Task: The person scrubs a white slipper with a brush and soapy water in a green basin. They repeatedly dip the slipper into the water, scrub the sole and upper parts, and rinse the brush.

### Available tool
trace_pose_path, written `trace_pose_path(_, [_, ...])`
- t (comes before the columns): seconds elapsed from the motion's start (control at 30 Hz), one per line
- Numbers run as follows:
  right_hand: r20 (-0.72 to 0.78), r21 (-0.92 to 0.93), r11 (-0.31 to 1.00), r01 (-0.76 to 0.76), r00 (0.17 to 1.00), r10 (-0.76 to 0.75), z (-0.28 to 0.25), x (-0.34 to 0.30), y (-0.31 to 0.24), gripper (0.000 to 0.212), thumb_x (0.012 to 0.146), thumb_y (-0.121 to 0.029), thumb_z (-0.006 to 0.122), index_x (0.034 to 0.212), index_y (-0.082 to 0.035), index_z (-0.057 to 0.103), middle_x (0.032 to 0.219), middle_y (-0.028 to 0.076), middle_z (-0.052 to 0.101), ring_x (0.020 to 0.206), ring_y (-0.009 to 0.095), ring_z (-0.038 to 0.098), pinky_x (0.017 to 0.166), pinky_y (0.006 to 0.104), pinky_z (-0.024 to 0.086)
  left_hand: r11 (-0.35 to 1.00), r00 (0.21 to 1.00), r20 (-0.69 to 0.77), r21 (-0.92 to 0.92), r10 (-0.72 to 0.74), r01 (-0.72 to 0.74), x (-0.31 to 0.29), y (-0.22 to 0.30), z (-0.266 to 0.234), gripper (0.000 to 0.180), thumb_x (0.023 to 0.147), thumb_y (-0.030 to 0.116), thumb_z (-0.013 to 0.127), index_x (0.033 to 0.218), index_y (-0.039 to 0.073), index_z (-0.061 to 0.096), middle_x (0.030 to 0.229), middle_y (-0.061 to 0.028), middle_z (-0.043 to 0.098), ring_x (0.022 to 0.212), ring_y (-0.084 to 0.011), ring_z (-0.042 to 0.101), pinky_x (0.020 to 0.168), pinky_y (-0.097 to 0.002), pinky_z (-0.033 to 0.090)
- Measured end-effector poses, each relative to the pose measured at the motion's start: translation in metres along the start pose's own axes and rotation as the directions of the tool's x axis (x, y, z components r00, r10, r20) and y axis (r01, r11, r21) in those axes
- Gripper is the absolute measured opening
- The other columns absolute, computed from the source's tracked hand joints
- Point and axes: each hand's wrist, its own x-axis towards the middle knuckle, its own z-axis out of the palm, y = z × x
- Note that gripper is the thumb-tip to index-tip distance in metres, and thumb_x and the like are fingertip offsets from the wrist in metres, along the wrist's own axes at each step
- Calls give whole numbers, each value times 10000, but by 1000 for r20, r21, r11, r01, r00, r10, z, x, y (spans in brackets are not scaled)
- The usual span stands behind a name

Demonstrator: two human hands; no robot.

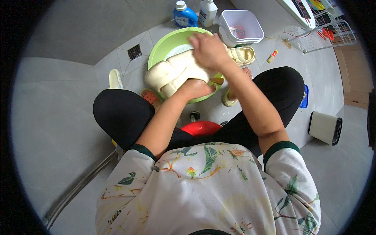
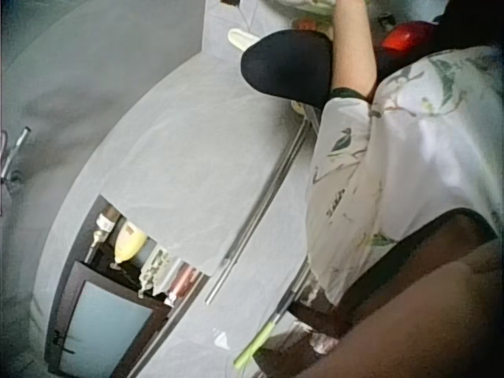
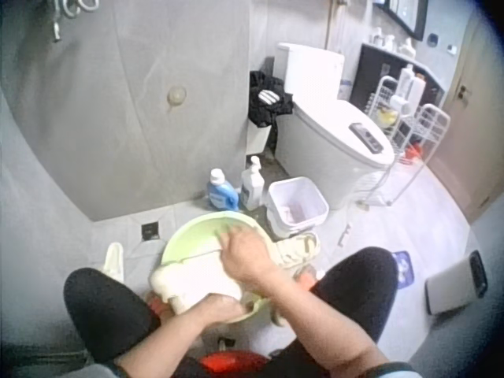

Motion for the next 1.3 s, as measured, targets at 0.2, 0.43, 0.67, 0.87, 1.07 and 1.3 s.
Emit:
trace_pose_path(0.2, [-210, 253, 865, 433, 897, -388, 20, -15, -46, 364, 977, -320, 410, 1205, -110, 599, 1133, 173, 615, 1192, 329, 514, 1088, 522, 283, 896, 985, 169, -432, -32, 103, 7, -12, 12, 625, 917, 403, 549, 1437, 131, 334, 1474, -100, 344, 1328, -233, 343, 1129, -370, 226])
trace_pose_path(0.43, [-40, 286, 931, 228, 973, -226, 17, -5, -35, 335, 960, -294, 444, 1163, -86, 611, 1090, 164, 629, 1097, 340, 557, 1076, 521, 295, 950, 992, 104, -298, -65, 94, 1, -17, 7, 703, 790, 398, 651, 1388, 118, 411, 1416, -154, 419, 1294, -310, 396, 1095, -404, 281])
trace_pose_path(0.67, [-74, 2, 997, 77, 994, -76, 16, 5, 23, 389, 973, -324, 322, 1177, -151, 605, 1028, 138, 656, 1008, 298, 611, 1046, 520, 308, 984, 993, -75, -157, -96, 84, 2, 6, -19, 708, 728, 367, 699, 1334, 85, 466, 1339, -176, 485, 1236, -341, 450, 1054, -402, 342])
trace_pose_path(0.87, [-263, 347, 937, -45, 954, 143, 25, 5, 33, 322, 931, -289, 434, 1010, -78, 664, 1028, 180, 642, 1031, 356, 588, 972, 533, 379, 985, 985, -165, -171, -46, 17, 2, -12, -13, 733, 722, 391, 700, 1348, 96, 456, 1374, -192, 443, 1280, -360, 390, 1096, -407, 277])
trace_pose_path(1.07, [-27, 626, 702, -339, 890, 455, 14, 13, 65, 358, 936, -276, 410, 1091, -56, 645, 933, 141, 658, 858, 241, 642, 768, 360, 503, 980, 969, -229, -194, -88, 43, 4, 1, -15, 677, 734, 394, 703, 1299, 72, 514, 1324, -203, 492, 1243, -341, 438, 1069, -392, 318])
trace_pose_path(1.3, [329, 894, -426, -141, 852, 407, 15, 2, 40, 414, 993, -351, 375, 1217, -42, 536, 1114, 110, 635, 1020, 225, 622, 914, 373, 488, 306, 963, -195, -943, -186, -131, 1, 1, -41, 568, 749, 85, 681, 1286, 39, 503, 1269, -109, 545, 1159, -250, 513, 998, -334, 397])
